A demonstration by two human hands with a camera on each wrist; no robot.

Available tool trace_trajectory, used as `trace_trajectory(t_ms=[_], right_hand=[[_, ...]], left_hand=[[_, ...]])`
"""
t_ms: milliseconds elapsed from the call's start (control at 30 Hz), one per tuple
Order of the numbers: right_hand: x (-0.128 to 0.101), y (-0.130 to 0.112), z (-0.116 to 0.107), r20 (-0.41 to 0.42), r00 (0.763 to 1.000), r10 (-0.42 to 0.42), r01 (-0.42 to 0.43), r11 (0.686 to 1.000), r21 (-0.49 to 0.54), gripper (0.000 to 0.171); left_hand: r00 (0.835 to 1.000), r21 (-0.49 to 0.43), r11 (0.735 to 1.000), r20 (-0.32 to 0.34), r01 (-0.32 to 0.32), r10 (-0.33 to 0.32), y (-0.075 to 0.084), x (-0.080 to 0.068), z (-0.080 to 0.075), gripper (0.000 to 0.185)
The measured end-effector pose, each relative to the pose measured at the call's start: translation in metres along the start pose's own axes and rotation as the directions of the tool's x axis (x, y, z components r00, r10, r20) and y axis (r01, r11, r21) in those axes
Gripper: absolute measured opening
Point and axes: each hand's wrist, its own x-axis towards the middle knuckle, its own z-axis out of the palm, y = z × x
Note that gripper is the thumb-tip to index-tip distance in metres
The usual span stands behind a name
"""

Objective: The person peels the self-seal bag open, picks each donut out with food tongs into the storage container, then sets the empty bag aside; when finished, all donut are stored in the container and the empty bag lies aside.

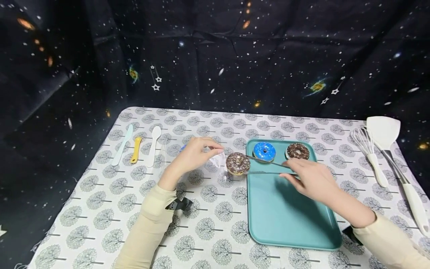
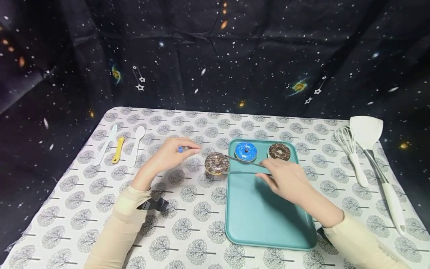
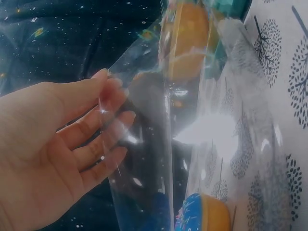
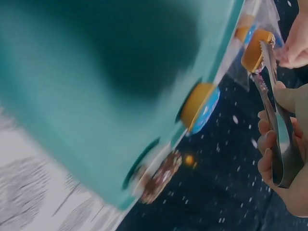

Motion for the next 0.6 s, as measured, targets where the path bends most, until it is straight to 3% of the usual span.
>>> trace_trajectory(t_ms=[267, 600], right_hand=[[-0.041, 0.01, -0.025, 0.021, 0.996, 0.089, -0.089, 0.996, -0.002, 0.031], [-0.088, 0.011, -0.045, 0.077, 0.988, 0.137, -0.138, 0.99, 0.008, 0.032]], left_hand=[[1.0, -0.019, 1.0, -0.001, 0.012, -0.012, 0.0, -0.001, 0.0, 0.023], [1.0, 0.003, 1.0, -0.005, 0.02, -0.02, -0.002, -0.001, 0.001, 0.023]])
